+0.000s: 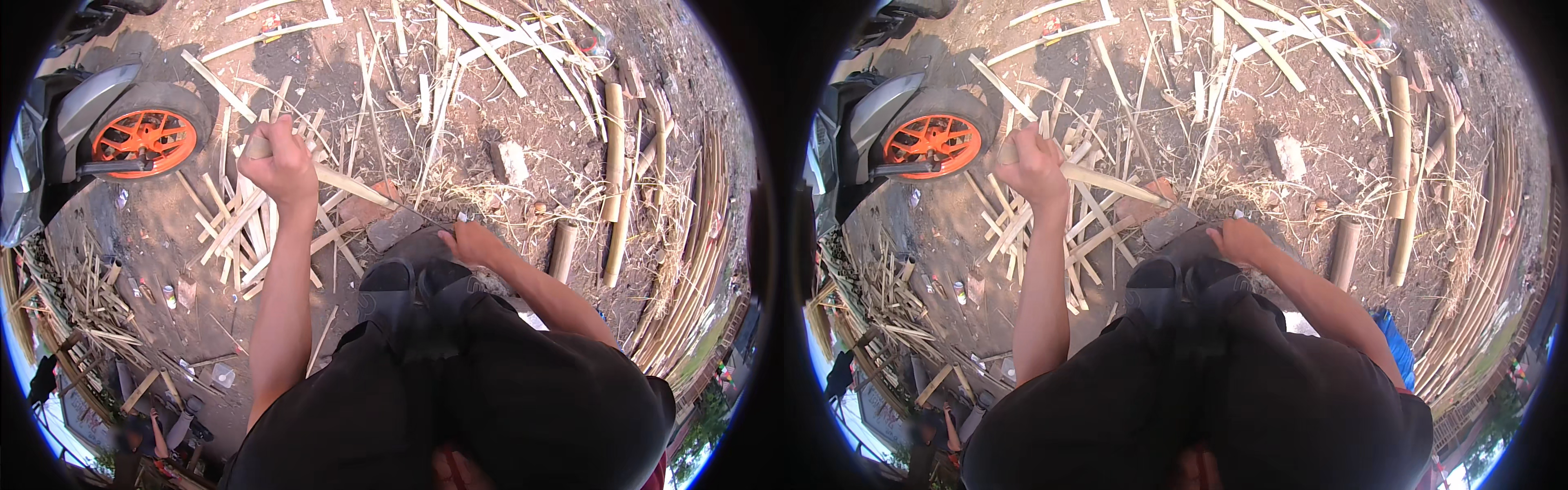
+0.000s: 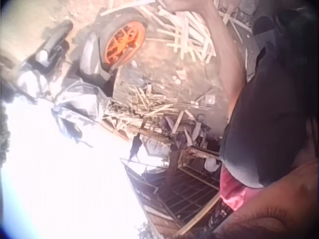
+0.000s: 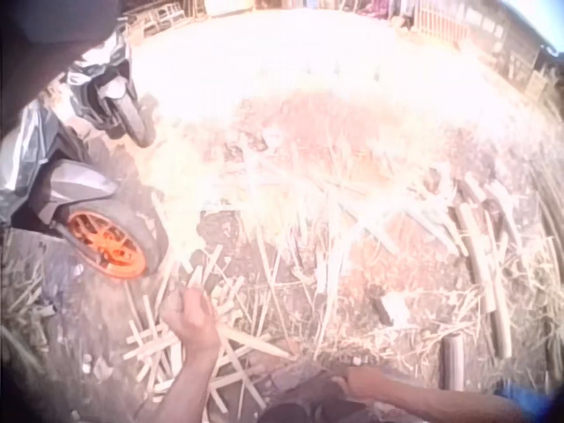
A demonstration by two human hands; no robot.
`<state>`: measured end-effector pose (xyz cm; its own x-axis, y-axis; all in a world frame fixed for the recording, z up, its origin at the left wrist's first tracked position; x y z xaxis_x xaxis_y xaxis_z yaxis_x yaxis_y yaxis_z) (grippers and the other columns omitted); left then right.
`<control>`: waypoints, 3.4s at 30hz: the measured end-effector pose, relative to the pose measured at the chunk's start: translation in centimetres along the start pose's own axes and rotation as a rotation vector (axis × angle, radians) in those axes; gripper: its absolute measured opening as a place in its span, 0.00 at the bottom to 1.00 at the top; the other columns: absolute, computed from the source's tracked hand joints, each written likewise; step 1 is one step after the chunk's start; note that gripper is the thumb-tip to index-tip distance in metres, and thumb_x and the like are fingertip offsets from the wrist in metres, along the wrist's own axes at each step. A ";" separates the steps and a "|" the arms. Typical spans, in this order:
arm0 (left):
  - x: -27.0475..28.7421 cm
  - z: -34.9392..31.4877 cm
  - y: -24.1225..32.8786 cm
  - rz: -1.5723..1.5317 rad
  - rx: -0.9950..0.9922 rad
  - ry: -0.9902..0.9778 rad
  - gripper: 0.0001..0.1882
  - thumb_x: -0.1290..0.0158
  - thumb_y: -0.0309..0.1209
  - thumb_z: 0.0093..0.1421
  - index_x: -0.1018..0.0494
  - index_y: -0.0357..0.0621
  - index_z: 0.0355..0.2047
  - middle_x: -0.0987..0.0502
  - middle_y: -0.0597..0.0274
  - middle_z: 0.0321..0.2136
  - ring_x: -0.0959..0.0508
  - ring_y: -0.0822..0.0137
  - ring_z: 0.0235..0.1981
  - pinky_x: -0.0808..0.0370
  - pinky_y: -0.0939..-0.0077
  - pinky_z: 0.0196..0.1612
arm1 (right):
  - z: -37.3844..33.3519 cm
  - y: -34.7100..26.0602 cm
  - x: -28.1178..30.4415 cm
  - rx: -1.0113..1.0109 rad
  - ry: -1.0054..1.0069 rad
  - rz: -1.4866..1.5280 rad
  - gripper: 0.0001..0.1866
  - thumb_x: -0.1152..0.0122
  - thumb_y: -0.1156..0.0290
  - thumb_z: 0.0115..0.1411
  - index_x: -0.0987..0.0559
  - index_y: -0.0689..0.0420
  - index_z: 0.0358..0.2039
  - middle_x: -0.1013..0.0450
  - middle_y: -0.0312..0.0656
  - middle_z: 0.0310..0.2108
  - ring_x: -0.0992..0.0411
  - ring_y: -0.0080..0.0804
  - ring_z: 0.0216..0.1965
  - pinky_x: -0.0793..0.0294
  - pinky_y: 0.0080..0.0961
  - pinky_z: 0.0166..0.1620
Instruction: The person shaves and strips thin pieces of bamboo with a knife while sitting on the ground.
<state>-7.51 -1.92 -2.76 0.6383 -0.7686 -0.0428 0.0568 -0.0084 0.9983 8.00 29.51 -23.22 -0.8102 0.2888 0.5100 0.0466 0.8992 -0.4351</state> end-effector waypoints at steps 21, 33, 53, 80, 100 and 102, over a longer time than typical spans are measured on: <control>-5.2 2.6 2.2 -0.004 0.005 -0.170 0.26 0.51 0.32 0.66 0.42 0.48 0.10 0.43 0.72 0.09 0.46 0.78 0.09 0.49 0.78 0.15 | 4.0 -8.4 6.1 -0.002 -0.232 0.284 0.27 0.54 0.52 0.70 0.26 0.67 0.27 0.26 0.51 0.18 0.25 0.43 0.18 0.24 0.41 0.32; -5.9 3.0 1.1 0.158 -0.131 -0.162 0.25 0.49 0.37 0.64 0.33 0.38 0.11 0.35 0.69 0.09 0.37 0.77 0.13 0.41 0.70 0.19 | 3.2 -10.7 8.7 0.225 0.367 0.169 0.26 0.53 0.51 0.71 0.29 0.64 0.27 0.32 0.47 0.18 0.31 0.40 0.19 0.27 0.41 0.29; -1.3 6.9 -1.2 -0.067 0.083 -0.051 0.21 0.49 0.33 0.63 0.38 0.41 0.13 0.42 0.68 0.10 0.42 0.73 0.10 0.48 0.70 0.16 | -0.4 -4.2 10.5 -0.102 0.264 0.829 0.26 0.50 0.47 0.69 0.29 0.62 0.30 0.29 0.43 0.18 0.28 0.31 0.17 0.30 0.32 0.21; 1.1 6.1 -0.4 -0.072 0.130 0.089 0.26 0.52 0.34 0.64 0.50 0.53 0.12 0.52 0.71 0.09 0.52 0.74 0.10 0.54 0.72 0.16 | 1.9 -7.1 3.2 0.155 0.087 0.302 0.34 0.59 0.46 0.70 0.21 0.68 0.34 0.24 0.62 0.28 0.24 0.59 0.34 0.28 0.50 0.44; -2.8 3.9 0.4 -0.087 -0.021 -0.140 0.19 0.50 0.28 0.63 0.41 0.46 0.15 0.47 0.72 0.09 0.49 0.78 0.08 0.51 0.74 0.14 | -0.5 -13.4 16.5 0.126 0.135 0.831 0.35 0.60 0.42 0.71 0.29 0.64 0.24 0.38 0.38 0.12 0.33 0.30 0.13 0.31 0.32 0.21; -2.3 4.0 0.2 -0.086 0.004 -0.106 0.19 0.50 0.28 0.63 0.41 0.45 0.15 0.46 0.72 0.10 0.48 0.78 0.08 0.51 0.74 0.14 | 0.0 -12.9 18.4 0.235 0.338 0.814 0.34 0.60 0.43 0.71 0.30 0.64 0.25 0.37 0.40 0.14 0.30 0.33 0.17 0.28 0.35 0.26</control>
<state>-12.05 -2.67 -2.26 0.5464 -0.8283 -0.1241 0.1045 -0.0796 0.9913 -7.52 23.24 -8.18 -0.3632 0.9190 0.1533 0.3787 0.2960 -0.8769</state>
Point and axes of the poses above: each hand's wrist, its own z-axis towards the middle knuckle, its own x-axis out of the back of the hand, y = z × x, the point moved 9 cm from there along z, towards the middle knuckle
